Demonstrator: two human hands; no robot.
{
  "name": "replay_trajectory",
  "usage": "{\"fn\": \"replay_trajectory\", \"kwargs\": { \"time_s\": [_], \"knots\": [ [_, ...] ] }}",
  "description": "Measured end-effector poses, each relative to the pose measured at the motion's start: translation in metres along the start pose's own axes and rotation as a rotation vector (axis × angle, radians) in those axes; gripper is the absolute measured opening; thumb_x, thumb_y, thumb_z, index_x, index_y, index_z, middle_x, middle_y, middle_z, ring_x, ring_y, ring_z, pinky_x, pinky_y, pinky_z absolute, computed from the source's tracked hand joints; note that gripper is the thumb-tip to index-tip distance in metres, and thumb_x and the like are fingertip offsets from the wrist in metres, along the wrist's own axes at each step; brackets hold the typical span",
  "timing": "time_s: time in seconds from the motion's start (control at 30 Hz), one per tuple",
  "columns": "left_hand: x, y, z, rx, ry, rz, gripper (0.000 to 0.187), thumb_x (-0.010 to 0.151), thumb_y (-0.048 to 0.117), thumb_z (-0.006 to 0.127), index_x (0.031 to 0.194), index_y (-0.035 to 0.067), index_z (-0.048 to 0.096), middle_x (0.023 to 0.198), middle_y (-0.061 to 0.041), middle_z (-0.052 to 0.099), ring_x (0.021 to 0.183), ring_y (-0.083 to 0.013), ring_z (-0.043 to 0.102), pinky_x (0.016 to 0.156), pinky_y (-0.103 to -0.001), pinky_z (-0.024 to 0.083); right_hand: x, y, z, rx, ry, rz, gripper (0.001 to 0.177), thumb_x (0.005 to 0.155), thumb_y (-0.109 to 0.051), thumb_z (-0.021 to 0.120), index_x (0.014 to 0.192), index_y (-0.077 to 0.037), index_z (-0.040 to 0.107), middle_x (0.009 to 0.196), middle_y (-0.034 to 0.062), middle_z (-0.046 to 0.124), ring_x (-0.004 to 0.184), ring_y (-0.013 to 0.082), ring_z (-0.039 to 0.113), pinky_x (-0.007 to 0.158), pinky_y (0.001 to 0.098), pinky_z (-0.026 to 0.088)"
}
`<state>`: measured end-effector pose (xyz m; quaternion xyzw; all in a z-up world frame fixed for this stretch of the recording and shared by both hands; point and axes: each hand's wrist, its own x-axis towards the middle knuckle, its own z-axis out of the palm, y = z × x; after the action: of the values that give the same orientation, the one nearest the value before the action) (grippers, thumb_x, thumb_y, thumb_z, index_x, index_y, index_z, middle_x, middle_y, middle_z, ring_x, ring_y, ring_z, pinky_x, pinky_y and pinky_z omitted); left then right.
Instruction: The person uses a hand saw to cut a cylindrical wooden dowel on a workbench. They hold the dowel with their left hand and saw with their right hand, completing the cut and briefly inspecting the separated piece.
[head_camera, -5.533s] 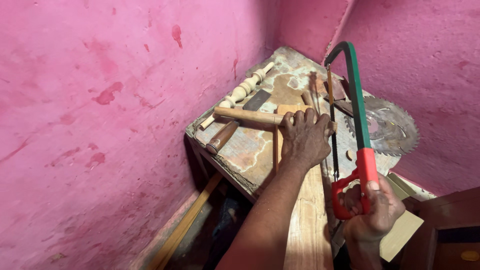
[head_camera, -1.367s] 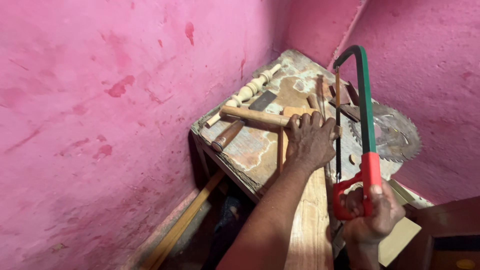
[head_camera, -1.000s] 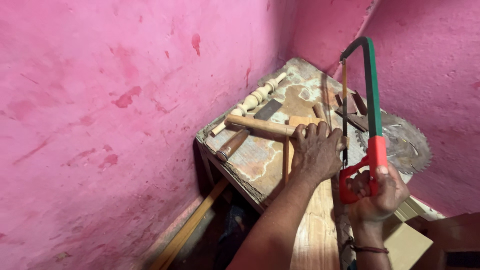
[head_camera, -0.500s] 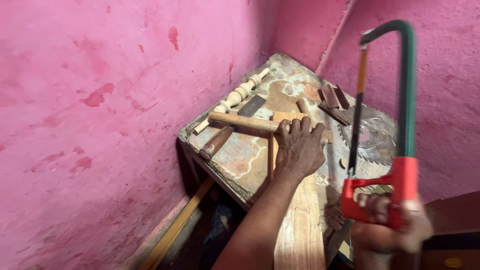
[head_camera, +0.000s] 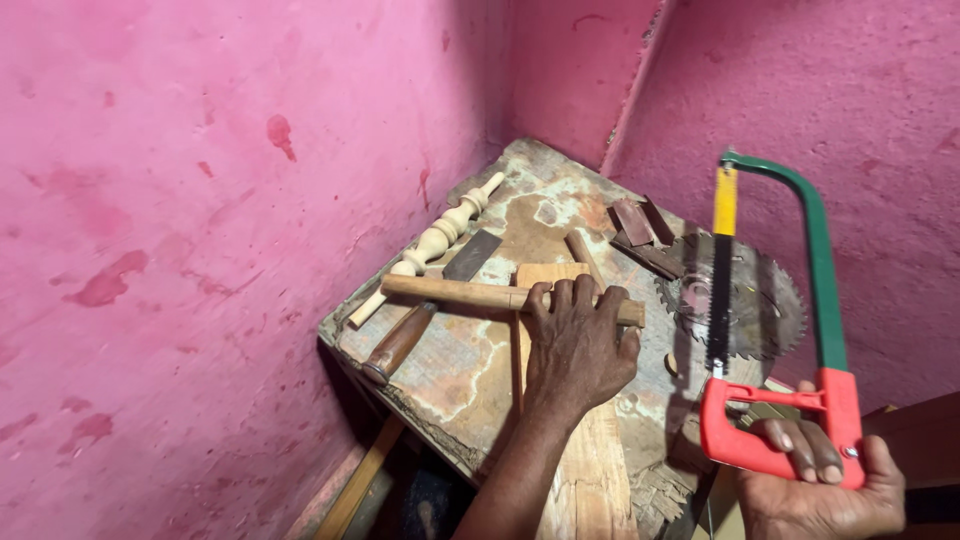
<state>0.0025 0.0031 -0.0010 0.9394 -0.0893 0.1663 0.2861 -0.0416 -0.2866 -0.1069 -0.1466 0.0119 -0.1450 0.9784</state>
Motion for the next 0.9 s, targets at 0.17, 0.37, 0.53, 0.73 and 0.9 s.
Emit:
{"fn": "replay_trajectory", "kwargs": {
  "time_s": [0.17, 0.37, 0.53, 0.73, 0.9],
  "knots": [
    [-0.006, -0.002, 0.001, -0.046, 0.095, 0.051, 0.047, 0.081, 0.027, 0.076, 0.124, 0.012, 0.065, 0.116, -0.012, 0.057, 0.122, -0.0294, 0.049, 0.114, -0.061, 0.02, 0.001, 0.026, 0.006, -0.007, -0.108, 0.042, 0.05, 0.107, -0.031, 0.049, 0.131, 0.012, 0.055, 0.056, -0.0077, 0.037, 0.049, 0.0084, 0.037, 0.071, 0.0267, 0.044],
    [-0.007, -0.001, -0.005, -0.089, 0.09, 0.037, 0.047, 0.08, 0.017, 0.079, 0.123, 0.014, 0.063, 0.11, -0.007, 0.055, 0.118, -0.024, 0.053, 0.114, -0.061, 0.016, -0.003, 0.042, 0.015, -0.006, -0.066, 0.093, 0.058, 0.102, -0.033, 0.05, 0.136, 0.014, 0.053, 0.057, -0.008, 0.039, 0.054, 0.0092, 0.041, 0.076, 0.0281, 0.047],
    [-0.007, 0.002, -0.008, -0.064, 0.117, 0.046, 0.047, 0.078, 0.009, 0.076, 0.122, 0.013, 0.06, 0.108, -0.006, 0.054, 0.118, -0.0226, 0.054, 0.113, -0.061, 0.017, -0.003, 0.043, 0.015, 0.05, 0.056, 0.118, 0.063, 0.102, -0.032, 0.052, 0.145, 0.014, 0.054, 0.06, -0.0085, 0.039, 0.053, 0.0087, 0.043, 0.073, 0.0298, 0.048],
    [-0.007, 0.001, -0.009, -0.083, 0.126, 0.041, 0.045, 0.077, 0.003, 0.071, 0.119, 0.012, 0.057, 0.106, -0.006, 0.054, 0.118, -0.0235, 0.054, 0.113, -0.062, 0.017, -0.004, 0.046, 0.021, -0.097, 0.311, 0.082, 0.063, 0.098, -0.032, 0.054, 0.139, 0.015, 0.056, 0.063, -0.0077, 0.043, 0.057, 0.0075, 0.048, 0.074, 0.0318, 0.052],
    [-0.007, 0.0, -0.004, -0.049, 0.138, 0.046, 0.043, 0.078, 0.005, 0.069, 0.119, 0.012, 0.059, 0.105, -0.007, 0.054, 0.118, -0.0238, 0.054, 0.114, -0.063, 0.017, -0.004, 0.041, 0.025, -0.363, 0.569, 0.027, 0.028, 0.093, -0.031, 0.061, 0.106, -0.007, 0.056, 0.064, -0.0042, 0.052, 0.063, 0.0133, 0.057, 0.077, 0.035, 0.058]
  ]
}}
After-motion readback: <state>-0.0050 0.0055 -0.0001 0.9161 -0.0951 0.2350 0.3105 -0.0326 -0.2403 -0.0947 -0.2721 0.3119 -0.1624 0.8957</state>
